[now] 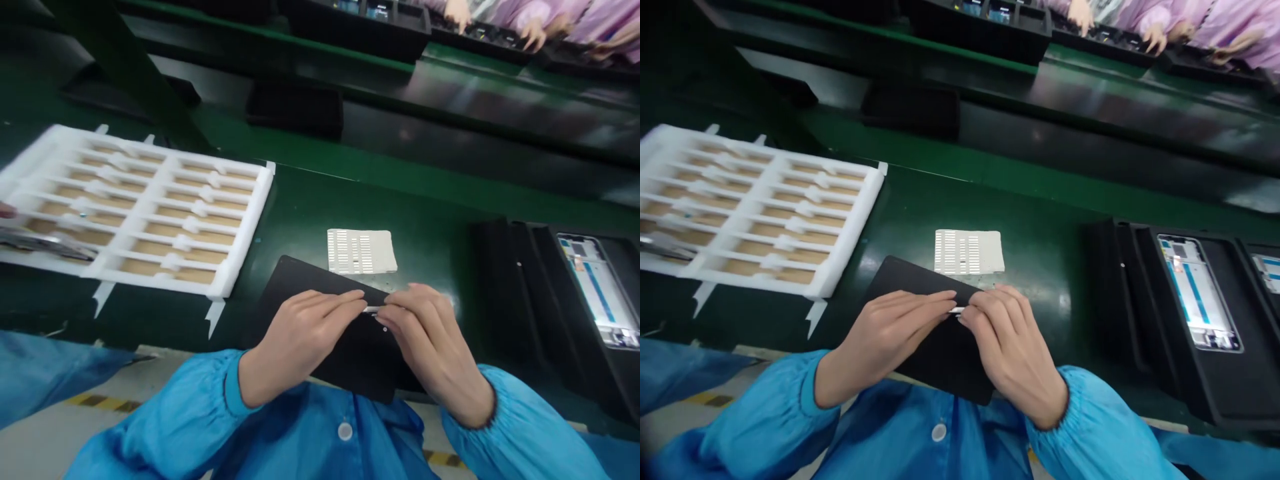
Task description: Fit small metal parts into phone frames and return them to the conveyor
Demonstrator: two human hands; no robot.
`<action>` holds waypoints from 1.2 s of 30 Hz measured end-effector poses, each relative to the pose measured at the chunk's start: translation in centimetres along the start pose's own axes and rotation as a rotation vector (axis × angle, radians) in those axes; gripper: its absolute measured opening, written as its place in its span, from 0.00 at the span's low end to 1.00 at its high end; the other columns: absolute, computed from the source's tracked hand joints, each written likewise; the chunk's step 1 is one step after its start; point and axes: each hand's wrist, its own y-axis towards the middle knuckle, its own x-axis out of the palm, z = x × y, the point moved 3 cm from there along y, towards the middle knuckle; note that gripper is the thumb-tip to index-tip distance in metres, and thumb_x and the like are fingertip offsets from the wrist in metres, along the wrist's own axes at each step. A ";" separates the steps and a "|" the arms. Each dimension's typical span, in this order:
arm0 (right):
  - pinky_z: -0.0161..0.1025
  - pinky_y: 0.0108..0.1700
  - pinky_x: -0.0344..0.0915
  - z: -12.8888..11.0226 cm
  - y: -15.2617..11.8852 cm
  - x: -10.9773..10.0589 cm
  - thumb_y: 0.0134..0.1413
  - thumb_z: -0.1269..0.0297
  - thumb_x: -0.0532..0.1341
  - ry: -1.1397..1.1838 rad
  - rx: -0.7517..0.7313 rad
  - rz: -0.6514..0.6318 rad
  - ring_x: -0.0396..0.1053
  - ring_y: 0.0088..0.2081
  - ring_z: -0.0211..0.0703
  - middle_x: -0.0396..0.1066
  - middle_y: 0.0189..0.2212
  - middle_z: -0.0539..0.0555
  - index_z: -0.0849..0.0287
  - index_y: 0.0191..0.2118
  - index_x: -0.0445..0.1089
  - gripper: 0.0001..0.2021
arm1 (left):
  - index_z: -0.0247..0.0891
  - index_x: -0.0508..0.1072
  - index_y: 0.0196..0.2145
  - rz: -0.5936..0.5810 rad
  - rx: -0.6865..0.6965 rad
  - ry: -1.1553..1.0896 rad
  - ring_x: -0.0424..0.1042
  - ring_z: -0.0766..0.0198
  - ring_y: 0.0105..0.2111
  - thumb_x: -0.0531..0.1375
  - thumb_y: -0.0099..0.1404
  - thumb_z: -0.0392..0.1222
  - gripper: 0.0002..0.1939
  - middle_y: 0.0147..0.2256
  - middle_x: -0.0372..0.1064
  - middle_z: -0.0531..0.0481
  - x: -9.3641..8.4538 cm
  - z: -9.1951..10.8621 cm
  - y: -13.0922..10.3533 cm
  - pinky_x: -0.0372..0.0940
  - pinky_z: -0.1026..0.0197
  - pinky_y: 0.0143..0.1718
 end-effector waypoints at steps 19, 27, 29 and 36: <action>0.51 0.45 0.69 -3.1 2.4 0.0 0.61 0.82 0.48 -0.325 -0.204 -0.281 0.68 0.42 0.57 0.70 0.40 0.68 0.72 0.42 0.70 0.14 | 0.36 0.73 0.42 0.085 -0.091 -0.121 0.78 0.65 0.41 0.54 0.73 0.36 0.07 0.44 0.78 0.51 0.0 -1.3 -1.8 0.67 0.63 0.41; 0.51 0.43 0.70 -3.1 2.6 0.0 0.63 0.80 0.49 -0.348 -0.211 -0.318 0.68 0.43 0.57 0.70 0.40 0.68 0.69 0.44 0.69 0.12 | 0.35 0.73 0.44 0.066 -0.057 -0.078 0.77 0.65 0.40 0.53 0.72 0.33 0.09 0.45 0.77 0.49 -0.1 -1.1 -1.9 0.66 0.62 0.37; 0.52 0.44 0.70 -3.1 2.7 0.0 0.62 0.80 0.49 -0.355 -0.229 -0.333 0.68 0.43 0.57 0.70 0.40 0.67 0.69 0.44 0.69 0.12 | 0.34 0.73 0.44 0.079 -0.040 -0.057 0.77 0.64 0.39 0.52 0.72 0.32 0.10 0.45 0.77 0.49 -0.1 -1.1 -2.0 0.66 0.62 0.37; 0.51 0.45 0.70 -3.2 3.3 -0.6 0.65 0.78 0.46 -0.282 -0.234 -0.379 0.69 0.43 0.54 0.71 0.39 0.65 0.67 0.45 0.69 0.15 | 0.33 0.74 0.45 0.157 0.028 -0.003 0.77 0.64 0.39 0.52 0.72 0.29 0.12 0.45 0.77 0.48 0.0 -1.1 -2.1 0.67 0.61 0.37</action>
